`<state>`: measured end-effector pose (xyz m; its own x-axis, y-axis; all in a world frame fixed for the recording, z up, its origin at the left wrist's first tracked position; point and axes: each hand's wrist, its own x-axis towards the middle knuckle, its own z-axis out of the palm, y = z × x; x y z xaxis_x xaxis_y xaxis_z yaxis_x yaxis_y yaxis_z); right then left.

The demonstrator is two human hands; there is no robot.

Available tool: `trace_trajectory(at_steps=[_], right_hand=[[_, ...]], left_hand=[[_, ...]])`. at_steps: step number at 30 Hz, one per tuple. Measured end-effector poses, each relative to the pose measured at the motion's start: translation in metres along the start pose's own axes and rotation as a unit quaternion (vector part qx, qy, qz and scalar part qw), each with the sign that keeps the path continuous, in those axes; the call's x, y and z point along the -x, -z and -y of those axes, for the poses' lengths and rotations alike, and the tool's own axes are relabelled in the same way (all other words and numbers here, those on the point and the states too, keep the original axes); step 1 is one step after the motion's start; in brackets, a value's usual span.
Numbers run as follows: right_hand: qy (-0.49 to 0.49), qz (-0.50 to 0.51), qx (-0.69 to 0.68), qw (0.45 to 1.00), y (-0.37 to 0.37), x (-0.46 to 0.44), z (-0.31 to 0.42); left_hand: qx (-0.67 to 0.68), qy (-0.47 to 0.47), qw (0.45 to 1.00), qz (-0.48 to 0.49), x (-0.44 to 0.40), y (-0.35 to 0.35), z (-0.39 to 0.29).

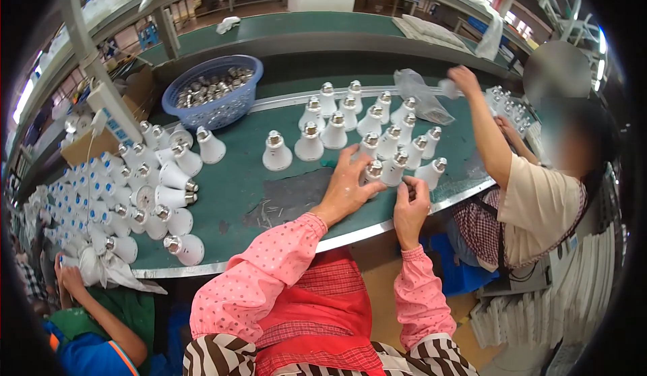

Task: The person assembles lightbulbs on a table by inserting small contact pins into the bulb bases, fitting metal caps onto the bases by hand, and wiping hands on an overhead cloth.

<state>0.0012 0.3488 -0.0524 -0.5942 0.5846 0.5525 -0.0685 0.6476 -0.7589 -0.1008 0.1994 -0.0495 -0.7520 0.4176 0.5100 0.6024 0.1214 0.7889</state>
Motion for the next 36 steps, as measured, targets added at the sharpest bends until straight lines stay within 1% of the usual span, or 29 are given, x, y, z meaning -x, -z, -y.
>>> trace_trajectory(at_steps=[1,3,5,6,7,8,9,10,11,12,14,15,16,18,20,22,24,25,27,31,33,34,35,36], right_hand=[[0.004,0.006,0.001,1.0,0.0,0.0,0.001],[0.009,0.014,0.003,1.0,0.0,0.001,0.002],[0.005,0.015,-0.001,1.0,0.002,0.002,0.002],[0.001,0.014,-0.004,1.0,0.002,0.004,0.003],[0.023,0.015,-0.002,1.0,0.004,0.01,0.007],[0.071,0.039,-0.003,0.997,0.007,0.017,0.012],[0.119,0.063,-0.005,0.991,0.009,0.026,0.018],[0.166,0.085,-0.007,0.982,0.01,0.032,0.027],[0.183,0.135,-0.03,0.973,0.01,0.037,0.044],[0.192,0.156,-0.005,0.969,0.004,0.04,0.054],[0.219,0.2,0.044,0.954,-0.009,0.038,0.067],[0.192,0.219,0.083,0.953,-0.014,0.035,0.066],[0.206,0.203,0.089,0.953,-0.018,0.031,0.062],[0.233,0.183,0.096,0.95,-0.025,0.027,0.048],[0.209,0.191,0.107,0.953,-0.024,0.028,0.05],[0.186,0.187,0.116,0.958,-0.023,0.024,0.044],[0.165,0.182,0.128,0.961,-0.021,0.017,0.034],[0.148,0.186,0.134,0.962,-0.02,0.014,0.034],[0.151,0.167,0.15,0.963,-0.023,0.009,0.03],[0.154,0.161,0.177,0.959,-0.029,-0.009,0.017],[0.134,0.172,0.196,0.956,-0.029,-0.014,0.018],[0.122,0.175,0.206,0.955,-0.03,-0.016,0.017],[0.143,0.158,0.199,0.957,-0.031,-0.015,0.01],[0.145,0.148,0.183,0.961,-0.031,-0.014,0.01]], left_hand=[[-0.024,-0.008,1.0,0.006,0.005,0.002,-0.002],[-0.036,0.012,0.999,0.017,0.015,0.01,-0.01],[-0.05,0.04,0.997,0.044,0.022,0.027,-0.033],[-0.114,0.01,0.993,0.0,0.026,0.043,-0.043],[-0.179,-0.021,0.983,-0.041,0.031,0.062,-0.051],[-0.222,-0.05,0.969,-0.096,0.031,0.085,-0.056],[-0.261,-0.044,0.955,-0.137,0.029,0.11,-0.054],[-0.265,0.019,0.947,-0.182,0.029,0.129,-0.049],[-0.252,0.089,0.941,-0.208,0.026,0.143,-0.037],[-0.26,0.166,0.936,-0.169,0.02,0.153,-0.019],[-0.263,0.188,0.944,-0.072,0.006,0.152,0.018],[-0.254,0.166,0.95,-0.076,0.0,0.146,0.039],[-0.247,0.144,0.955,-0.082,-0.008,0.136,0.05],[-0.214,0.137,0.965,-0.072,-0.019,0.116,0.044],[-0.199,0.106,0.973,-0.057,-0.028,0.093,0.047],[-0.167,0.095,0.979,-0.067,-0.037,0.069,0.053],[-0.164,0.095,0.98,-0.069,-0.045,0.047,0.057],[-0.15,0.099,0.982,-0.06,-0.05,0.04,0.059],[-0.121,0.105,0.986,-0.042,-0.058,0.028,0.063],[-0.072,0.157,0.985,-0.027,-0.072,0.012,0.058],[-0.09,0.146,0.985,-0.028,-0.062,0.027,0.036],[-0.099,0.139,0.985,-0.026,-0.055,0.039,0.018],[-0.108,0.079,0.989,-0.057,-0.038,0.053,-0.002],[-0.12,0.05,0.99,-0.05,-0.019,0.075,-0.027]])
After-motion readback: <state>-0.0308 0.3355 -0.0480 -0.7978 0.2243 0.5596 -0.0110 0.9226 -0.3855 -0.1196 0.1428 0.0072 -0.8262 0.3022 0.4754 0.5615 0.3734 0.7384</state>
